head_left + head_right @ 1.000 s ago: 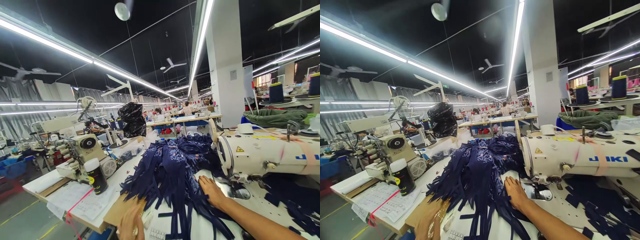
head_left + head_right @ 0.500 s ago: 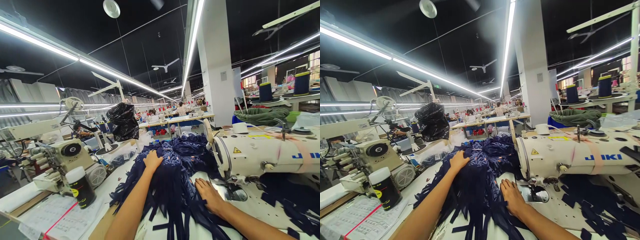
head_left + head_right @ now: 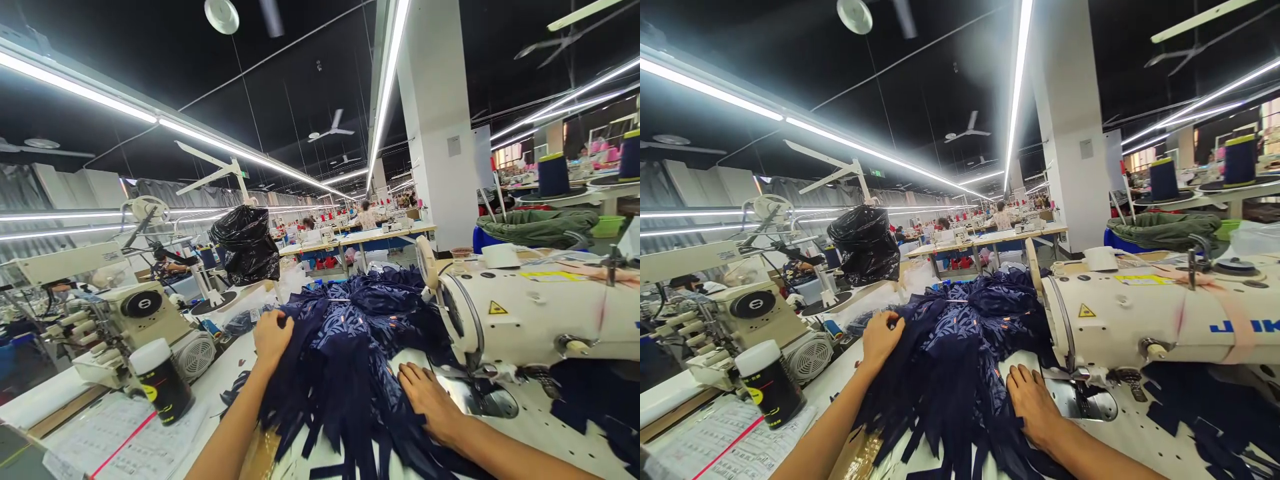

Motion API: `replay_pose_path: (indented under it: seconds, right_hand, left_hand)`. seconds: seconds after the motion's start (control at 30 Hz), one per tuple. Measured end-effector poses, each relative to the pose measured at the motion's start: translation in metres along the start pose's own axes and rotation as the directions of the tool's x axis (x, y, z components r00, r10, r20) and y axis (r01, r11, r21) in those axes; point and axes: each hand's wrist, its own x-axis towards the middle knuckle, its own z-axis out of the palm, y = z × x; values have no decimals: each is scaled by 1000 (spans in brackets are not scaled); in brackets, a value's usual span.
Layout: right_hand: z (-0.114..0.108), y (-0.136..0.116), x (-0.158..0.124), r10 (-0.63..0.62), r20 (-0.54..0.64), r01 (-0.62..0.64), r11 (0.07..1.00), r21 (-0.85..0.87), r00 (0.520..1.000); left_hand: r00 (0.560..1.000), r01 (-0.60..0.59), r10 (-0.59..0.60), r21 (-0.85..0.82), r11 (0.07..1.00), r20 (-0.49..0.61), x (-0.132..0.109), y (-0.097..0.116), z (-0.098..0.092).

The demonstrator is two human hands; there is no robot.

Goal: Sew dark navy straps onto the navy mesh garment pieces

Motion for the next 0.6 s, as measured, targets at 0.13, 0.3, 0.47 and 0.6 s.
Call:
replay_pose_path:
  seconds: [0.13, 0.3, 0.47, 0.6]
  right_hand:
    - [-7, -2, -1, 4, -8, -4, 1000, 19, 1000]
    - [-4, -2, -1, 16, -46, -14, 999, 40, 999]
    - [3, 1, -1, -17, -118, 20, 1000, 19, 993]
    - [8, 2, 2, 15, -65, -15, 1000, -2, 998]
  left_hand:
    - [958, -164, 195, 158, 974, -211, 2, 48, -4]
    - [924, -379, 383, 135, 915, -7, 24, 74, 17]
    - [864, -492, 480, 53, 869, 153, 19, 41, 41]
    - [824, -559, 552, 23, 829, 130, -17, 1, 63]
